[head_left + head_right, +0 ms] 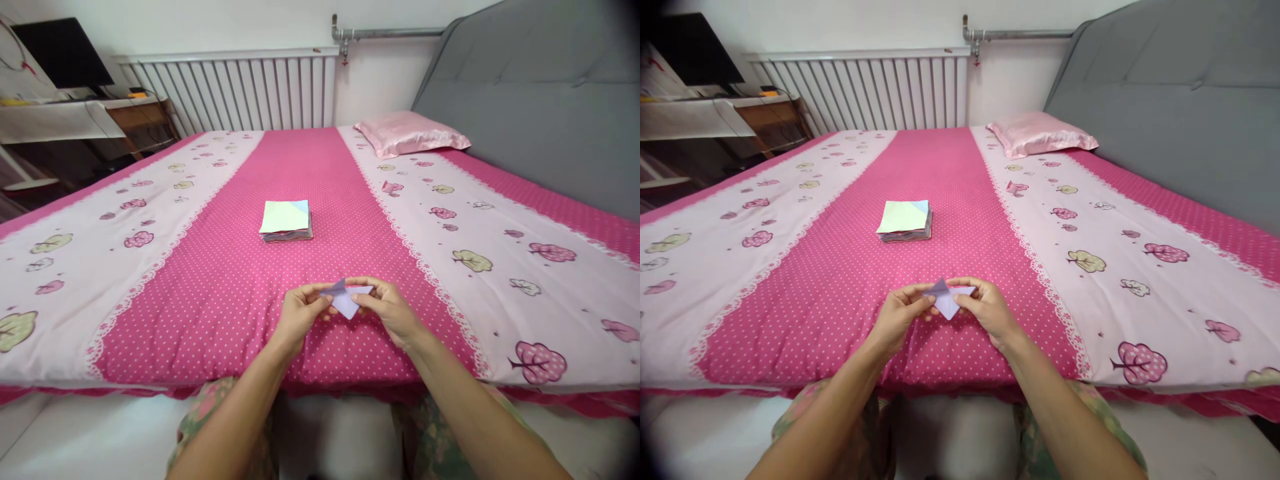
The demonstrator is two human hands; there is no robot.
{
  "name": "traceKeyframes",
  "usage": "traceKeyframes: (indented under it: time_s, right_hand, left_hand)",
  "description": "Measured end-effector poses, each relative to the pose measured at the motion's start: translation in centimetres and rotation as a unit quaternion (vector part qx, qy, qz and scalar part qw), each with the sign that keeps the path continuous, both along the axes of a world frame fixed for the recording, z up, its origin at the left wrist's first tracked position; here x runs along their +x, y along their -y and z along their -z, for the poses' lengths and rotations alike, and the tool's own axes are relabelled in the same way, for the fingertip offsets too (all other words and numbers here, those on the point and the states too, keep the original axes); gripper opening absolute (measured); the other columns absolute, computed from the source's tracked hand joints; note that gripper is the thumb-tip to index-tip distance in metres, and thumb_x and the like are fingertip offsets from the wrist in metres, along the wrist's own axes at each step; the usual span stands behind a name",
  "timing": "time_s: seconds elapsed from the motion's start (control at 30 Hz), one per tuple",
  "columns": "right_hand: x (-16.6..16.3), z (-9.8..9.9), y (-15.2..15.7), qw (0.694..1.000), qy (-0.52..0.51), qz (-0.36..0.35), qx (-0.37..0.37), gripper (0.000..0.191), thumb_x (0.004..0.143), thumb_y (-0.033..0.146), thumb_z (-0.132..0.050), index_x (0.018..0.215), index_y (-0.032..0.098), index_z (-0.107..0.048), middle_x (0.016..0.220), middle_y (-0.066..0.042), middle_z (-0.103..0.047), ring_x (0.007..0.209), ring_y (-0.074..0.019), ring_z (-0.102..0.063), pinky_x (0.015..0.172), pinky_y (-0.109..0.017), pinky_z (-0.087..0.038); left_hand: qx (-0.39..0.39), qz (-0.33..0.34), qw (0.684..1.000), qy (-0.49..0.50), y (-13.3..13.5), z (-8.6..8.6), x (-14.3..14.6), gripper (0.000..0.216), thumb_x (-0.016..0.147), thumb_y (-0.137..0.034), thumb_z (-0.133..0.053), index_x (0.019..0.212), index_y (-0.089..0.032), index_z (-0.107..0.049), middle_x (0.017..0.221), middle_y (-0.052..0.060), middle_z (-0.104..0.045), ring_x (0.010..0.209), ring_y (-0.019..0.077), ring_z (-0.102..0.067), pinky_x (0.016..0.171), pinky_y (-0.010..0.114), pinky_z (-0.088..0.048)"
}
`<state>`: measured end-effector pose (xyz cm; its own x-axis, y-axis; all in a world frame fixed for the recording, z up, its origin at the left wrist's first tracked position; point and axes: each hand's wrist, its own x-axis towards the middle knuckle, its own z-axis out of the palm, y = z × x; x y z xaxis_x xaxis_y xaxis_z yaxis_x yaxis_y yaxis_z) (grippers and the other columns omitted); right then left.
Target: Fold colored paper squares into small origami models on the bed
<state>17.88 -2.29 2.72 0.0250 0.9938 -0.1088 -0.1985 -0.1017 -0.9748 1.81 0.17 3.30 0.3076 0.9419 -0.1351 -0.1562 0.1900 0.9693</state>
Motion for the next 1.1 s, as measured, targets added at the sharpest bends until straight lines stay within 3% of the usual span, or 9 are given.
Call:
traceKeyframes:
  time_s: [0.43, 0.63, 0.73, 0.9, 1.1]
  right_hand:
    - [0.23, -0.16, 0.14, 0.998, 0.053, 0.012, 0.009, 0.026, 0.064, 0.032, -0.068, 0.083, 0.014, -0.066, 0.065, -0.002, -0.063, 0.046, -0.0079, -0.049, 0.046, -0.022, -0.04]
    - [0.26, 0.18, 0.04, 0.999, 0.051, 0.008, 0.017, 0.029, 0.06, 0.035, -0.073, 0.08, 0.015, -0.067, 0.067, -0.002, -0.065, 0.055, -0.0107, -0.055, 0.051, -0.023, -0.043]
    - [0.32, 0.21, -0.01, 0.998, 0.066, 0.007, 0.019, 0.028, 0.057, 0.034, -0.075, 0.075, 0.015, -0.068, 0.064, -0.002, -0.064, 0.055, -0.0113, -0.056, 0.054, -0.024, -0.043]
    - [0.34, 0.03, 0.07, 0.996, 0.083, -0.013, 0.035, 0.024, 0.058, 0.036, -0.075, 0.068, 0.015, -0.068, 0.062, -0.002, -0.065, 0.055, -0.0125, -0.057, 0.056, -0.026, -0.044]
    - [0.35, 0.13, 0.13, 0.991, 0.118, -0.012, 0.065, 0.021, 0.06, 0.036, -0.073, 0.069, 0.017, -0.069, 0.062, -0.002, -0.067, 0.056, -0.0137, -0.059, 0.053, -0.025, -0.043]
  left_hand:
    - [0.055, -0.018, 0.996, -0.064, 0.28, -0.25, 0.19, 0.012, 0.062, -0.012, -0.056, 0.066, -0.014, -0.067, 0.052, 0.002, -0.063, 0.051, 0.012, -0.057, 0.055, 0.022, -0.043]
    - [0.204, -0.026, 0.965, -0.161, 0.78, -0.01, 0.07, 0.011, 0.064, -0.024, -0.067, 0.062, -0.014, -0.064, 0.058, 0.002, -0.063, 0.047, 0.0085, -0.05, 0.045, 0.019, -0.036]
    - [0.253, -0.023, 0.952, -0.168, 0.89, 0.28, 0.08, 0.013, 0.065, -0.024, -0.068, 0.06, -0.015, -0.06, 0.059, 0.001, -0.061, 0.051, 0.0084, -0.051, 0.049, 0.019, -0.039]
    - [0.227, -0.026, 0.969, -0.097, 0.73, 0.73, 0.27, 0.019, 0.067, -0.022, -0.067, 0.064, -0.016, -0.05, 0.059, -0.002, -0.056, 0.054, 0.008, -0.052, 0.052, 0.019, -0.041]
    - [0.158, -0.027, 0.986, -0.034, 0.69, 0.55, 0.4, 0.036, 0.068, -0.024, -0.068, 0.099, -0.018, -0.05, 0.062, -0.002, -0.064, 0.054, 0.0103, -0.059, 0.053, 0.02, -0.045]
